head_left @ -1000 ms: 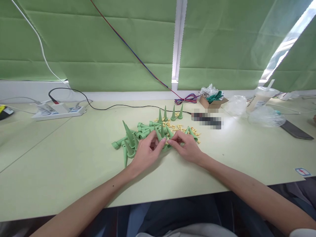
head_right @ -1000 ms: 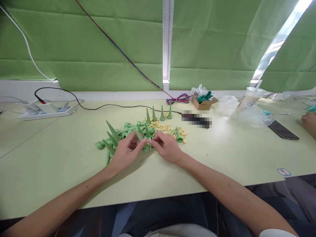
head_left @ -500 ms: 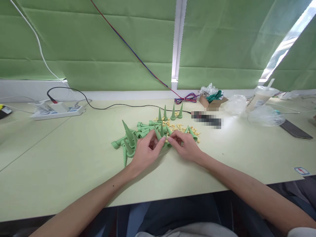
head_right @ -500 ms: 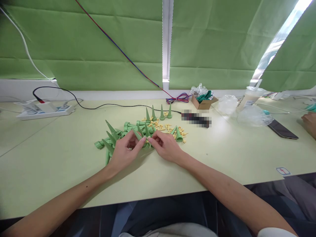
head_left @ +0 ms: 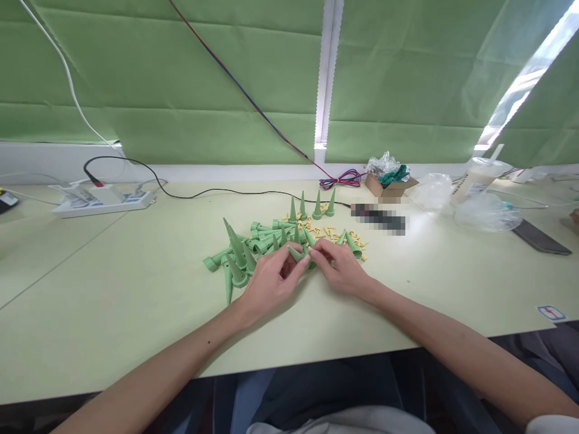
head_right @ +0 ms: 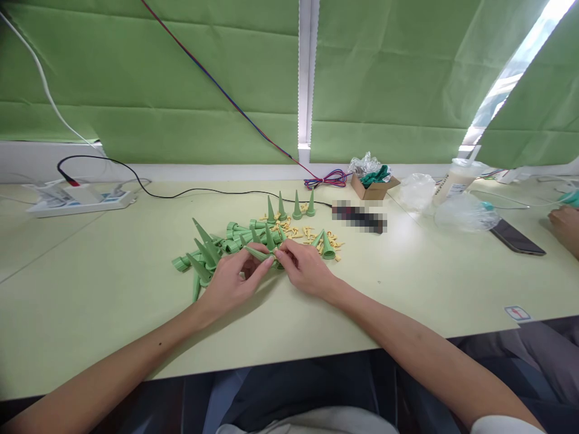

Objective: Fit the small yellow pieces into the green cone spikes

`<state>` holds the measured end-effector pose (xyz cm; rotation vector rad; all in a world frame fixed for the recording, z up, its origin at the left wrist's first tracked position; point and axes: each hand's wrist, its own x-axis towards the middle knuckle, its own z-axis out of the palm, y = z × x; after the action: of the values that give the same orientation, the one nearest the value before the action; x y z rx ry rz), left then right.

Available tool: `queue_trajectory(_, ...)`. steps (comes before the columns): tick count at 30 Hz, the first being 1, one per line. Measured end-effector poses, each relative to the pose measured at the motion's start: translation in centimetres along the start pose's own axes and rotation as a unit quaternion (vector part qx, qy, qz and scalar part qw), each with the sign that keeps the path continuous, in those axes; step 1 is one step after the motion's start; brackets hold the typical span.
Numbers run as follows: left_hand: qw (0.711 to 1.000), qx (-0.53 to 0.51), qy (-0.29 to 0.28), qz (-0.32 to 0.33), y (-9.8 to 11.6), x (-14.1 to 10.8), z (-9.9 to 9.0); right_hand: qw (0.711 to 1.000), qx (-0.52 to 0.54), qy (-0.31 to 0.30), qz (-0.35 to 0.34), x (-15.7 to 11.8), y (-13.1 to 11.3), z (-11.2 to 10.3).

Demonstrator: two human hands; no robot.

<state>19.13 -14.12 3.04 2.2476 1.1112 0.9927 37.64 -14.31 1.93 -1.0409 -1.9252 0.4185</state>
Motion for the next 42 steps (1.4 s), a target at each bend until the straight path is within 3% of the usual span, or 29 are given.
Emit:
queue_trajectory(21, 0.999, 0.018, -0.032, 0.020, -0.27, -0.09, -0.11, 0.998, -0.038, 0.042, 0.004, 0.09, 0.22, -0.09)
queue_trajectory(30, 0.990, -0.128, 0.025, -0.050, 0.58, 0.00, -0.38, 0.993, -0.025, 0.111, 0.022, -0.16, -0.36, -0.28)
queue_trajectory(34, 0.986, -0.155, -0.017, -0.058, 0.40, 0.25, -0.58, 0.992, 0.008, 0.122, 0.027, -0.44, -0.38, -0.30)
queue_trajectory(42, 0.969, -0.221, -0.071, -0.084, -0.12, 0.30, -0.15, 0.997, 0.029, 0.068, -0.016, -0.49, -0.52, -0.26)
